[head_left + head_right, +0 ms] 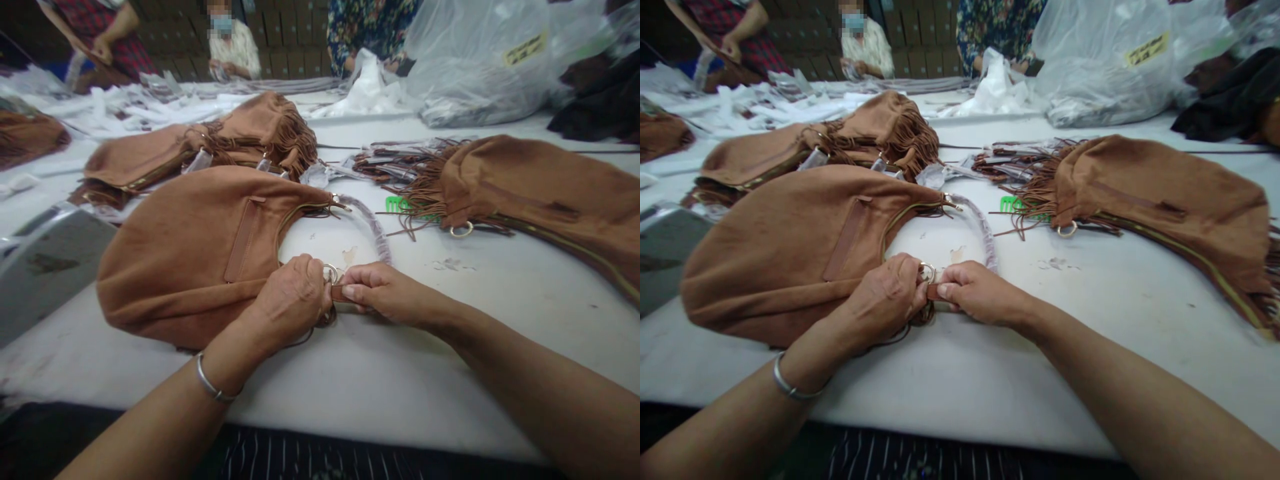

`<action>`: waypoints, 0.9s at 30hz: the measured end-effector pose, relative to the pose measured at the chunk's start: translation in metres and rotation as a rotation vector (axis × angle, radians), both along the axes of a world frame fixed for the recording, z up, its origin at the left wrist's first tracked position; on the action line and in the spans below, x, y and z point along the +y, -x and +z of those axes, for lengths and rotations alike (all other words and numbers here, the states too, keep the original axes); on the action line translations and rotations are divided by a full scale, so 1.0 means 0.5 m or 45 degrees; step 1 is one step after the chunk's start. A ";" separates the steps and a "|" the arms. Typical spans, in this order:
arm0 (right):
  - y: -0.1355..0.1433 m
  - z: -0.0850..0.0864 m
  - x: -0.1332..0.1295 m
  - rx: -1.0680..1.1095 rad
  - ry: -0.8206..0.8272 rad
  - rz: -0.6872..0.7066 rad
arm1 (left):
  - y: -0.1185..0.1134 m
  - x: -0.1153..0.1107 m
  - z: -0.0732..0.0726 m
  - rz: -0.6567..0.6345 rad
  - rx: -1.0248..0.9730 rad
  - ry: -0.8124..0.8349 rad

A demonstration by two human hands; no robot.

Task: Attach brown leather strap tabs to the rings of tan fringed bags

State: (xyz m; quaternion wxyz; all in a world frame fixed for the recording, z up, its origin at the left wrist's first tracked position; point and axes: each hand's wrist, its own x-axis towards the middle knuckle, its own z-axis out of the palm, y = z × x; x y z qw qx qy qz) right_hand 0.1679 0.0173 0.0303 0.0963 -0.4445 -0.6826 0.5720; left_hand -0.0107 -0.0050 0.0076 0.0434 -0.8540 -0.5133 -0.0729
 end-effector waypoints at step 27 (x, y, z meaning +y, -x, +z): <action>0.011 -0.021 -0.012 -0.027 -0.059 -0.184 | 0.011 0.000 0.007 -0.144 -0.084 0.106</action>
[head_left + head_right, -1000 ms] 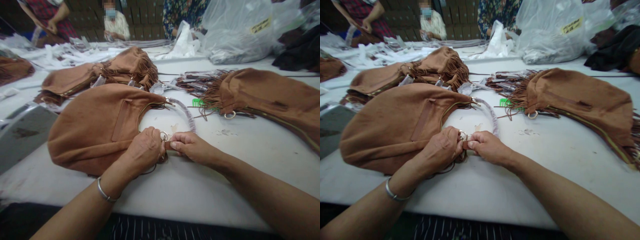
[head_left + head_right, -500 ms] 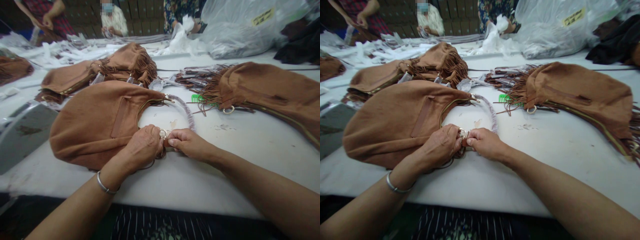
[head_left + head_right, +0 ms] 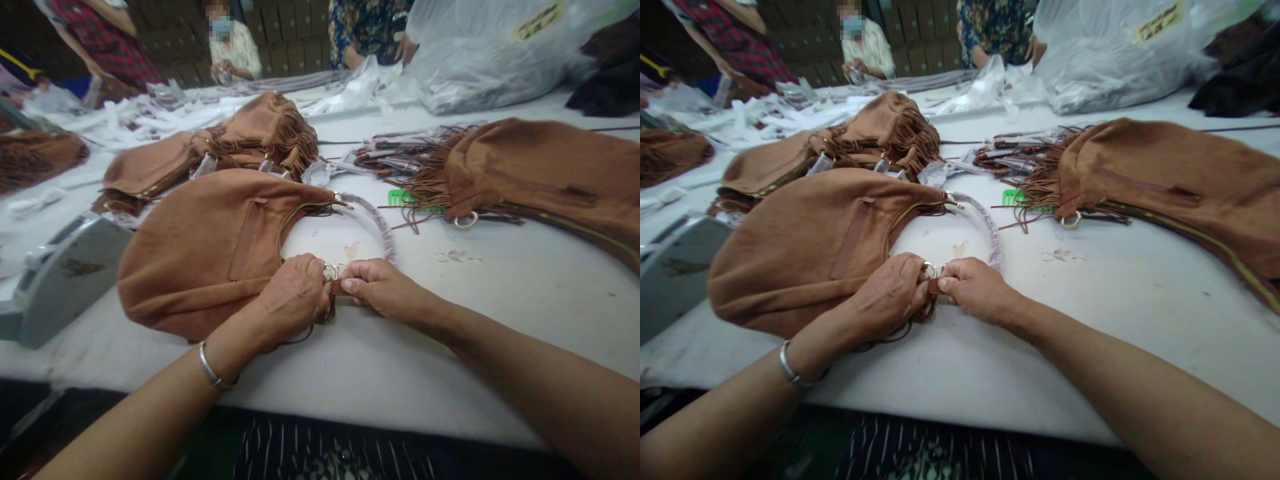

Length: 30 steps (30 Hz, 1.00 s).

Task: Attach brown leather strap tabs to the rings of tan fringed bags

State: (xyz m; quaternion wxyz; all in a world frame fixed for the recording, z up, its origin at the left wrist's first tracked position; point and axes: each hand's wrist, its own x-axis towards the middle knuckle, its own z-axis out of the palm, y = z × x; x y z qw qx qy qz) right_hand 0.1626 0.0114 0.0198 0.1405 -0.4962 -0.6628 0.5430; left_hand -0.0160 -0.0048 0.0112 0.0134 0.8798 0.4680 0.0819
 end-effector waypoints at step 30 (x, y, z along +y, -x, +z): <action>0.032 0.004 0.002 0.481 0.011 -0.425 | -0.007 0.001 -0.021 0.160 -0.033 -0.280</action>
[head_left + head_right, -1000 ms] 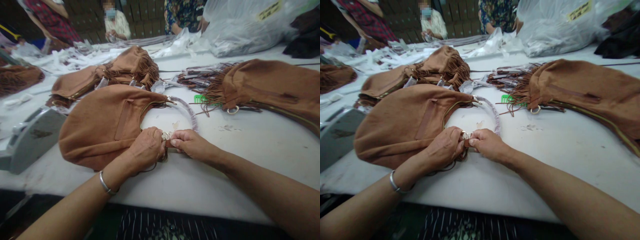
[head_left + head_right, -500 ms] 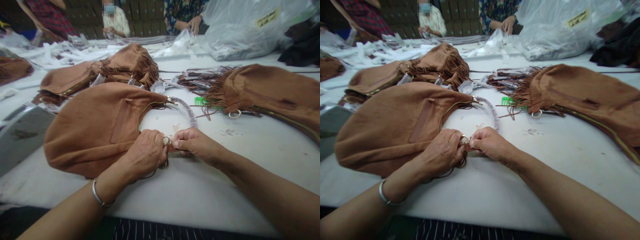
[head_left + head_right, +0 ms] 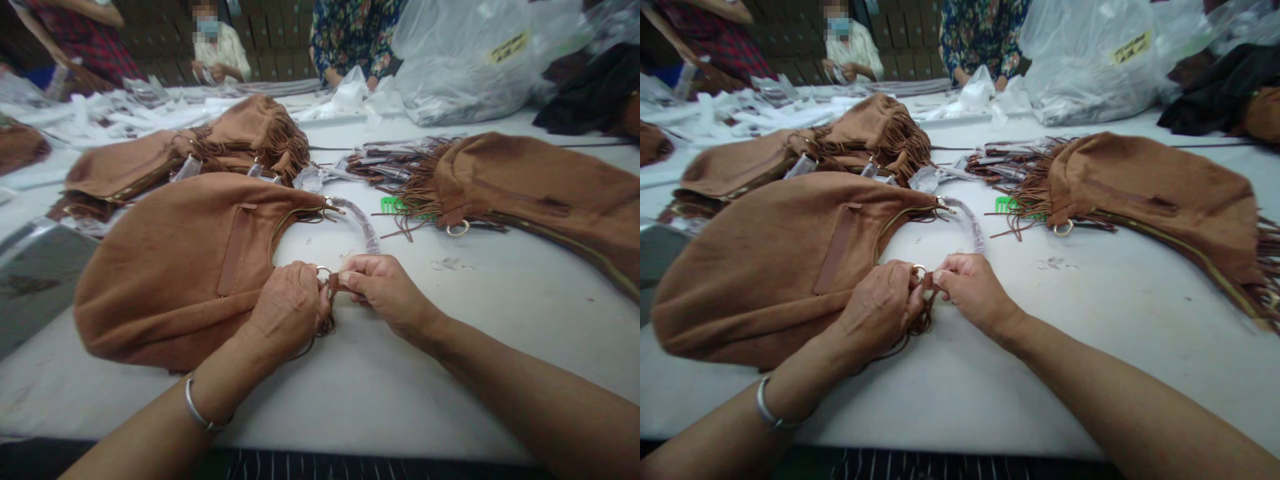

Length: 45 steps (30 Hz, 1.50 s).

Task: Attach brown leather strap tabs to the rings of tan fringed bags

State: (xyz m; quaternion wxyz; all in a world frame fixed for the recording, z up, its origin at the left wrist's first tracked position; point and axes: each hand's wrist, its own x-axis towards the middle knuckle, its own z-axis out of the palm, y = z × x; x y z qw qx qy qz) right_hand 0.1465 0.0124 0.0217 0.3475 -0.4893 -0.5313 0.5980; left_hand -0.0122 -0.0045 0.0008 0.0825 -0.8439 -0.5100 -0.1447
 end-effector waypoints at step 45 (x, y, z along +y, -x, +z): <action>-0.018 0.011 -0.001 -0.049 -0.288 0.199 | 0.028 0.000 -0.001 -0.413 -0.350 0.345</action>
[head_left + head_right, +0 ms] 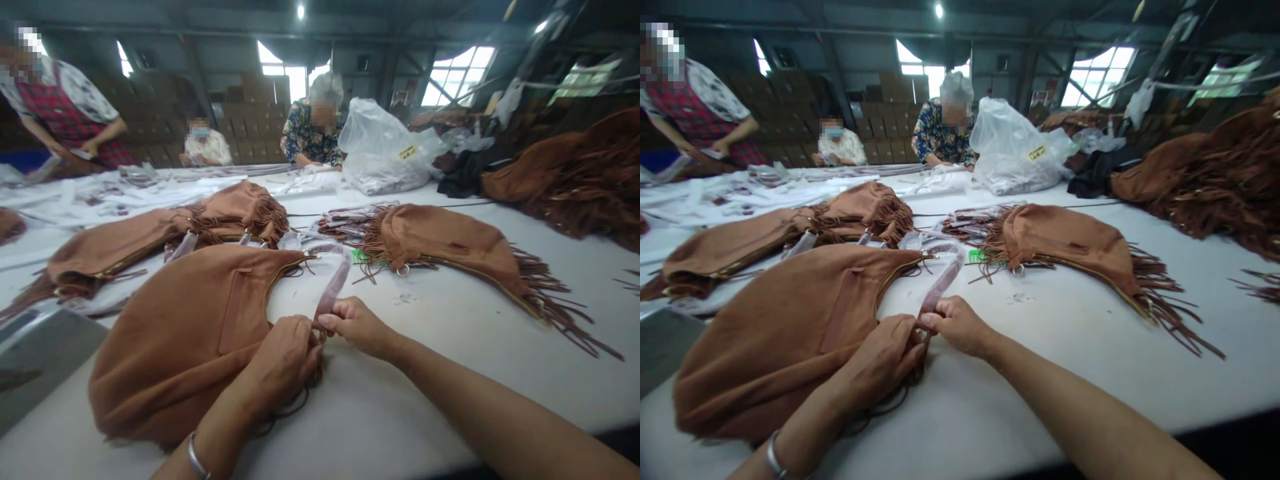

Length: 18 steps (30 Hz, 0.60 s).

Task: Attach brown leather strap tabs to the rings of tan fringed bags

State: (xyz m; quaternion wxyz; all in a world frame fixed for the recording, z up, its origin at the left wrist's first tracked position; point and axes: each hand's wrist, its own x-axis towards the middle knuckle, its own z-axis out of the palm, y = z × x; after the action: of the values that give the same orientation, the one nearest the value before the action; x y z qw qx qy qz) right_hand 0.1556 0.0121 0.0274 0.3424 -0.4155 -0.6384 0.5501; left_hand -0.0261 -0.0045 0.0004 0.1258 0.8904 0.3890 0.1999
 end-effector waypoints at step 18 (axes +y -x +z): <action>-0.040 0.027 0.023 0.738 0.511 -0.496 | 0.013 -0.016 0.027 0.174 -0.064 -0.120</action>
State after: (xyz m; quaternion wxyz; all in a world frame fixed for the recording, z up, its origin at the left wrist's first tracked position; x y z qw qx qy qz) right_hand 0.1756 0.0237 0.0408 0.5181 -0.4148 -0.3044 0.6832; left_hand -0.0326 -0.0126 0.0140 0.0794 0.8614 0.4359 0.2484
